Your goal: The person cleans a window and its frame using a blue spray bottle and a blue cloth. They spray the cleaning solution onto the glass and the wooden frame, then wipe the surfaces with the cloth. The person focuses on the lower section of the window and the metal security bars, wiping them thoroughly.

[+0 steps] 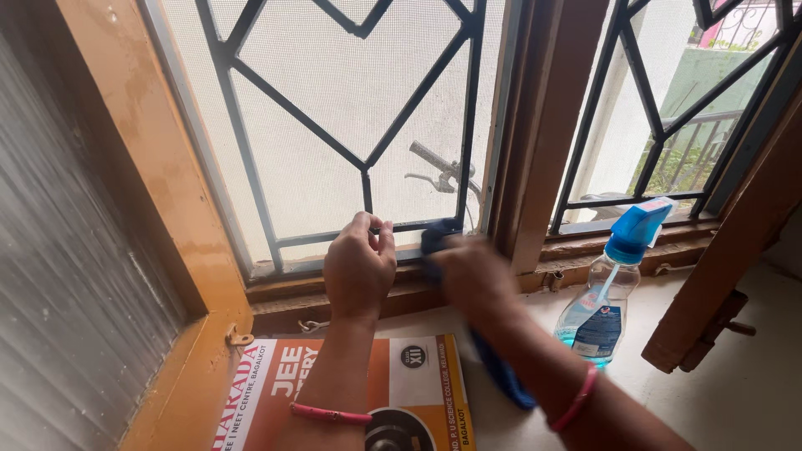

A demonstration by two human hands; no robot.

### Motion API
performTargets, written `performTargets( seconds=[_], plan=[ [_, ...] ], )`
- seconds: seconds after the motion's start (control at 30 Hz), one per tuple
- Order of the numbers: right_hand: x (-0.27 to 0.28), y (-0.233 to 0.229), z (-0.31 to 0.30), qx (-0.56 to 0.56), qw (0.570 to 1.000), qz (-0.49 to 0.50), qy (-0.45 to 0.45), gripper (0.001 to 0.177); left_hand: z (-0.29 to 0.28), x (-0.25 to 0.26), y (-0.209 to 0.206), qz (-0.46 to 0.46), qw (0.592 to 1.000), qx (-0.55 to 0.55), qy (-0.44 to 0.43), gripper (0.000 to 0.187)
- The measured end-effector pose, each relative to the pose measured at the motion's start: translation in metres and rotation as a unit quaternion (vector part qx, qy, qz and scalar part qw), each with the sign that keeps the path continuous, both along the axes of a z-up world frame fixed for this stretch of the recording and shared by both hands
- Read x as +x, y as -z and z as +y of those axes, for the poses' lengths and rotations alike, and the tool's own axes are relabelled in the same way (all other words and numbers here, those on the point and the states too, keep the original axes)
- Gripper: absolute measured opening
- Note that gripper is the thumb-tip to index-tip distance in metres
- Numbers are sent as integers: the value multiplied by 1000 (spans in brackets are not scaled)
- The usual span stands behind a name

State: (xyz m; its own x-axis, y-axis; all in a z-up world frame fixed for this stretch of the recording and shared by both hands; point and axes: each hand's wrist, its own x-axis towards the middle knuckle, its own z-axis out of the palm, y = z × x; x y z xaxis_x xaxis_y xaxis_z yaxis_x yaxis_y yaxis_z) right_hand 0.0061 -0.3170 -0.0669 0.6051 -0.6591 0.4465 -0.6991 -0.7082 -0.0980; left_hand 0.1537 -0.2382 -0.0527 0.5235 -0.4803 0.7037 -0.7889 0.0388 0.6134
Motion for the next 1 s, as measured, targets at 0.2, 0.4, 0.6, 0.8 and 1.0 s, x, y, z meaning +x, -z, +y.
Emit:
performTargets(
  seconds=[0.2,0.4,0.6,0.8,1.0],
  plan=[
    [-24,-5,-22,-33,993,79,79,24,-1,-7,-1,-23,1000,17,6,20],
    [-4,8,1,-22,993,-95,-67,28,-1,-9,-2,-11,1000,19,13,19],
    [-22,-25,2,200,975,-16,91,30,-4,-10,-1,-20,999,17,25,19],
    [-17,-10,-7,113,988,-104,-7,24,-1,-14,-4,-18,999,36,22,20],
    [-3,-6,-1,-46,952,-257,-159,30,0,-10,-4,-11,1000,-7,14,20]
  ],
)
